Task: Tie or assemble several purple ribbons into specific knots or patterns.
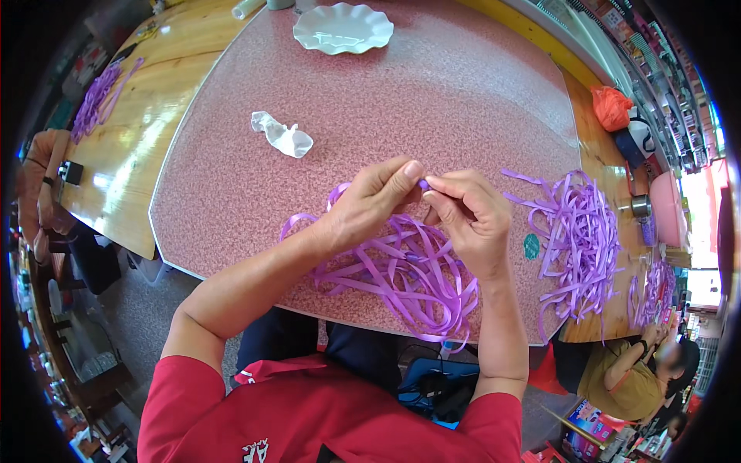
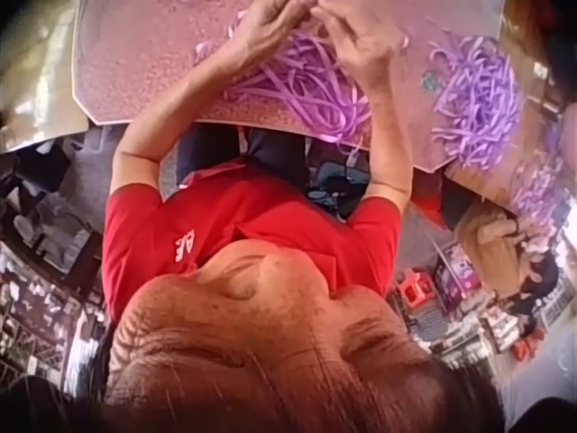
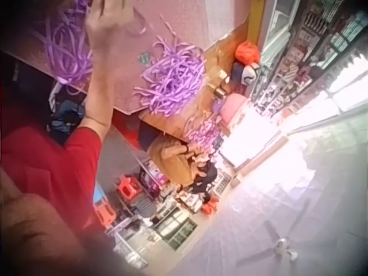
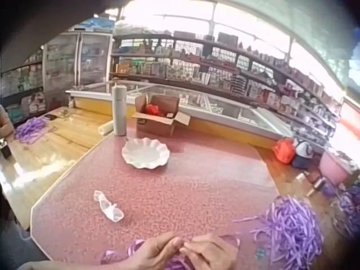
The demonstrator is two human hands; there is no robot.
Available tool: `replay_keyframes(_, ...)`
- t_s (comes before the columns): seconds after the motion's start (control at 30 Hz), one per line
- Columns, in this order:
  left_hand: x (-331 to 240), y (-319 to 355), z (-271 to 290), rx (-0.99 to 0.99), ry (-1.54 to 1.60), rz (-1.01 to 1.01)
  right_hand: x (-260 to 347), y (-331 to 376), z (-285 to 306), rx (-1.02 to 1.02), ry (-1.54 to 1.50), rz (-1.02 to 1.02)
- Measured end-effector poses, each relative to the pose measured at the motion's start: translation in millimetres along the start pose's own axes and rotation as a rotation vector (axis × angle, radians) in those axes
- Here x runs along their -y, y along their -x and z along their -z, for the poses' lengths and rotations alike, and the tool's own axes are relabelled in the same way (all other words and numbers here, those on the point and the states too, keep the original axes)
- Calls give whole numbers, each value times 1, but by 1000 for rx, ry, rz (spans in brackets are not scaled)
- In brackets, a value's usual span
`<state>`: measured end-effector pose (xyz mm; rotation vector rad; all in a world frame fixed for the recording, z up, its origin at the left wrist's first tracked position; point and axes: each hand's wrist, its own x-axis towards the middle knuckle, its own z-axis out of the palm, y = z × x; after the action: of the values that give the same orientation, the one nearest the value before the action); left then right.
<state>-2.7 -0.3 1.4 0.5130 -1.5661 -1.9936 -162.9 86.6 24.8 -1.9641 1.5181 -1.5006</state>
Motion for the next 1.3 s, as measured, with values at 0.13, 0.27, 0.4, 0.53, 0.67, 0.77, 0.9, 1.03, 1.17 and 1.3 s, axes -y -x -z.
replay_keyframes(0.13, -6, -2, 14, 74, 167, 121, 1, -1, 4, 28, -154, -146)
replay_keyframes(0.27, -6, 0, 17, 91, 233, 155, 3, -2, 4, 6, -204, -199)
replay_keyframes(0.4, -12, 4, 12, 68, 69, 156, 5, 2, 8, 4, -237, -259)
replay_keyframes(0.53, -10, 1, 19, 128, 23, 136, -7, 2, 21, 95, -308, -243)
replay_keyframes(0.67, -13, -2, 21, 180, -170, 62, -11, 0, 30, 257, -339, -236)
replay_keyframes(0.77, -13, -10, 27, 262, -270, -17, -17, -4, 38, 398, -364, -204)
replay_keyframes(0.9, -1, -16, 29, 145, -601, -329, -36, -2, 35, 53, -197, -179)
replay_keyframes(1.03, 2, -12, 22, -59, -581, -171, -70, 3, 31, -182, 191, -207)
replay_keyframes(1.17, -7, -8, 20, 16, -567, 32, -84, 3, 32, -178, 471, 43)
replay_keyframes(1.3, -15, 4, 18, -117, -1539, -401, -80, 6, 23, -112, 289, -200)
